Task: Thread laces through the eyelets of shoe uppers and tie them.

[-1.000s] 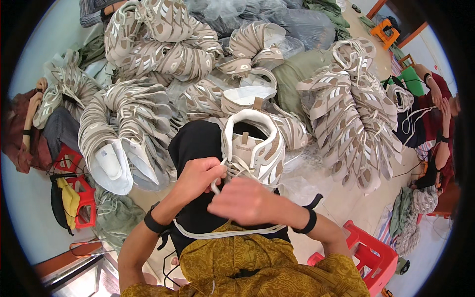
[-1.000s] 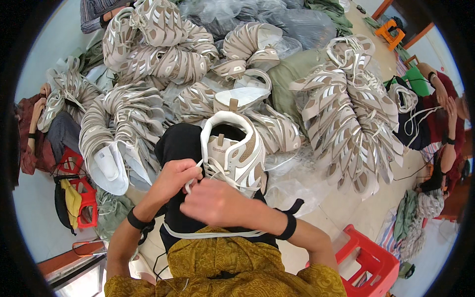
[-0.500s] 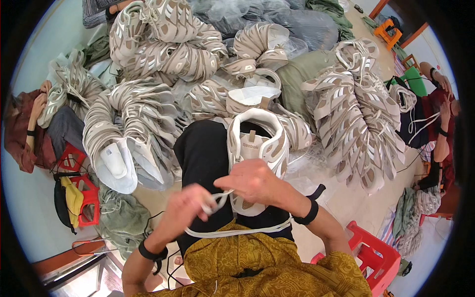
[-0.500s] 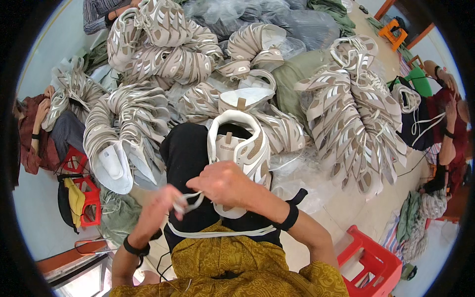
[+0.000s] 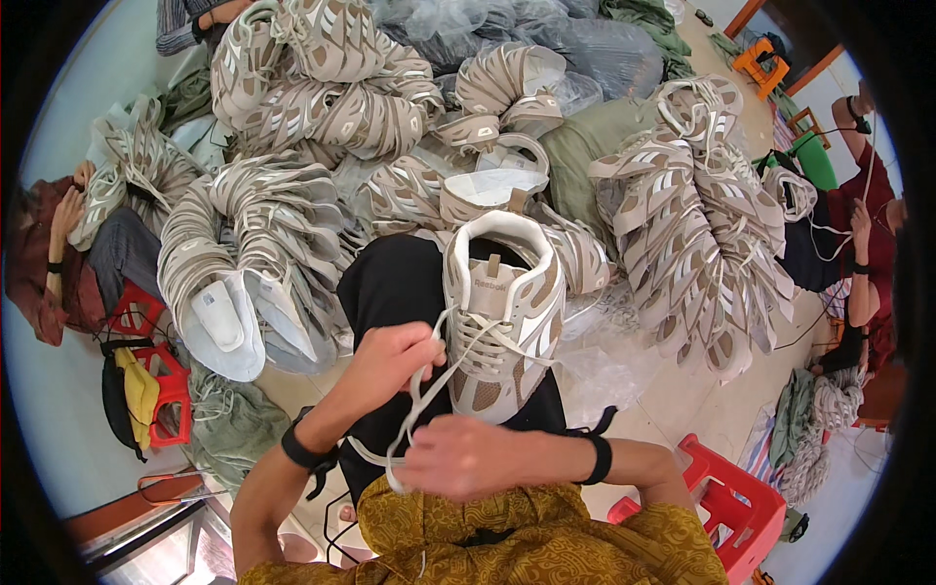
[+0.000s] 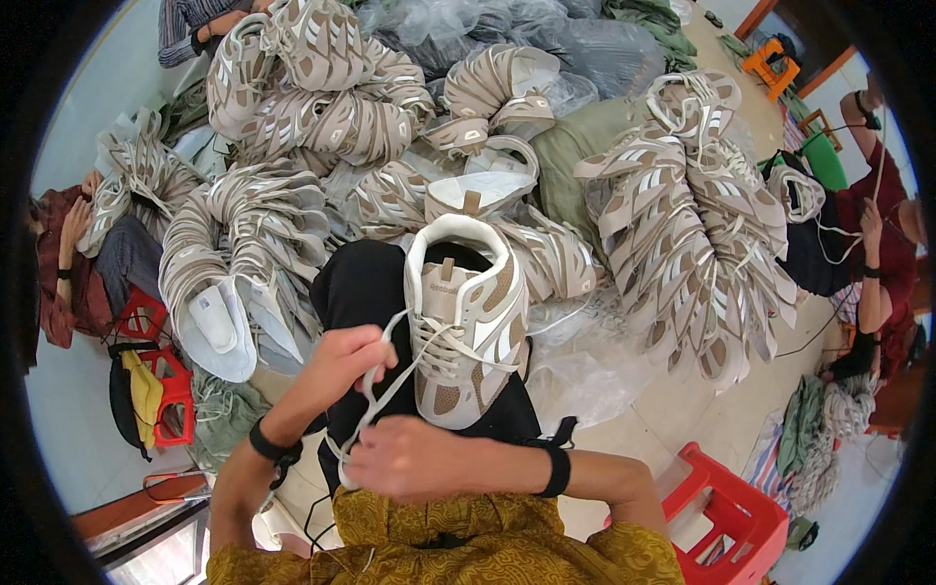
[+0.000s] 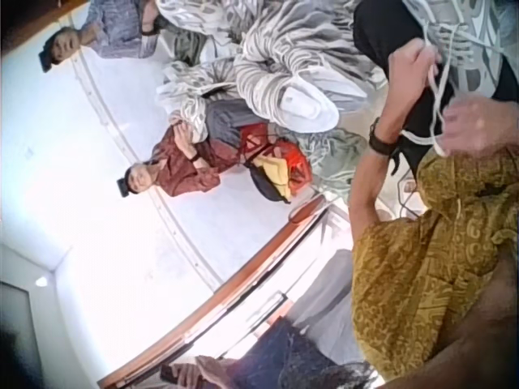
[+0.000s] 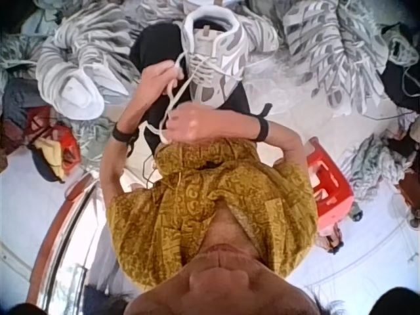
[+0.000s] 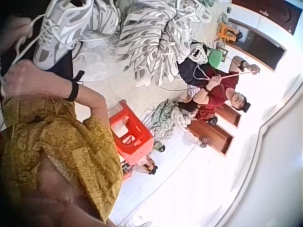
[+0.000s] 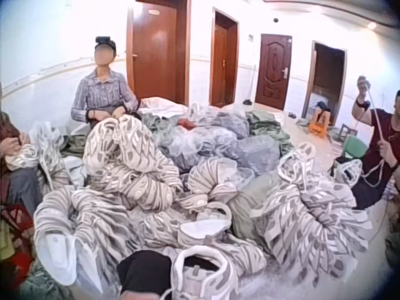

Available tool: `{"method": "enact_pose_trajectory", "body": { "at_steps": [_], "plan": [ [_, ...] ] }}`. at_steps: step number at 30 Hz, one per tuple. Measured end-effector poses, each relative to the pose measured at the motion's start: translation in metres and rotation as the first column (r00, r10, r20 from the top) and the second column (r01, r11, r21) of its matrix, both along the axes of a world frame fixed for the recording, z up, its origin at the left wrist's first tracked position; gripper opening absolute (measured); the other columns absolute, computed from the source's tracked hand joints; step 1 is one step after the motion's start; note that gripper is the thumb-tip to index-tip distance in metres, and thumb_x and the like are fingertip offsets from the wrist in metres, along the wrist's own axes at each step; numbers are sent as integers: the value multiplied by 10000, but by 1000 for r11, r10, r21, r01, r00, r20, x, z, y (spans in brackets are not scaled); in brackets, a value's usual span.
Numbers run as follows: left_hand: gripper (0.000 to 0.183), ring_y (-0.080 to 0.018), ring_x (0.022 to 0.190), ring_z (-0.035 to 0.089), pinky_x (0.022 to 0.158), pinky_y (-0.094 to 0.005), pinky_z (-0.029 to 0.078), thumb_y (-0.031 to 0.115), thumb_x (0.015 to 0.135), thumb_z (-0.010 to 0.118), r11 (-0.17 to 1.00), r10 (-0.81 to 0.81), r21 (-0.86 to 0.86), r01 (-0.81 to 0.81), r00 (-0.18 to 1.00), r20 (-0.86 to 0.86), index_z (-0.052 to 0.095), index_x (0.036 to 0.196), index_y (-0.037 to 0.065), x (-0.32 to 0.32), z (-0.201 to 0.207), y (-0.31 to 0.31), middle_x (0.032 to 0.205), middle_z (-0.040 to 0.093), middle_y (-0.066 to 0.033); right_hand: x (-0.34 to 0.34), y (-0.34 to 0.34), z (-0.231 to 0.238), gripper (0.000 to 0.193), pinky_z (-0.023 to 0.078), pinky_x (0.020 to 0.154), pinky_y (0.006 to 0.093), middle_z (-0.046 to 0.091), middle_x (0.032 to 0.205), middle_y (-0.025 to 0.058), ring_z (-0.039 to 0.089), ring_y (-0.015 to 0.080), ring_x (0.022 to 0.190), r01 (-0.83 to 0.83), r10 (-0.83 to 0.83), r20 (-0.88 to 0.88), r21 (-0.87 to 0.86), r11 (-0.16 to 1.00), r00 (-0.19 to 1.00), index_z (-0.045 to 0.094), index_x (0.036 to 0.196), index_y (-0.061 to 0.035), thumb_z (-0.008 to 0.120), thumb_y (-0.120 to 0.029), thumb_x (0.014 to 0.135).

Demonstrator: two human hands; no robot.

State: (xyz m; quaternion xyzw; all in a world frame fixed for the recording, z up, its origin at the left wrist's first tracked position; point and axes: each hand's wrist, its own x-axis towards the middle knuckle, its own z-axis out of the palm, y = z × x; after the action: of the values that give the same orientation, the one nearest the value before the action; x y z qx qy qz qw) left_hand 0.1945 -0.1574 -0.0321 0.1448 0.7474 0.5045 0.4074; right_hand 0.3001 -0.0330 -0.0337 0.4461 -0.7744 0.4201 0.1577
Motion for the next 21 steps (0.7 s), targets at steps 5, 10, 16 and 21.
{"method": "enact_pose_trajectory", "body": {
  "at_steps": [5,10,16,21],
  "plan": [
    [227,-94,567,522,525,-228,420,167,872,481,960,-4,281,-20,996,88,596,774,-3,30,38,-67,651,560,-32,-30,59,10,199,490,633,315,606,800,72,591,222,712,433,-421,124,-95,896,899,631,823,-48,639,-14,627],
    [242,-117,554,540,513,-232,434,202,888,478,907,342,232,-352,936,82,586,809,0,23,16,-85,655,550,-42,-30,93,19,346,475,602,321,625,854,72,578,234,700,615,-635,70,185,766,769,636,917,-46,707,-25,578],
    [208,-135,624,548,520,-252,439,203,915,463,426,715,642,-637,672,194,538,974,17,-52,16,-96,728,544,-25,-14,96,8,391,473,594,327,632,872,70,575,233,682,629,-660,70,243,739,748,626,969,-62,687,-16,585],
    [243,-156,751,588,599,-262,477,205,908,484,451,745,678,-580,663,72,530,1066,27,-108,35,-102,901,581,-53,-32,83,1,333,483,588,333,629,854,56,597,227,684,602,-632,-29,338,723,775,625,980,-86,635,-41,650]
  ]
}}
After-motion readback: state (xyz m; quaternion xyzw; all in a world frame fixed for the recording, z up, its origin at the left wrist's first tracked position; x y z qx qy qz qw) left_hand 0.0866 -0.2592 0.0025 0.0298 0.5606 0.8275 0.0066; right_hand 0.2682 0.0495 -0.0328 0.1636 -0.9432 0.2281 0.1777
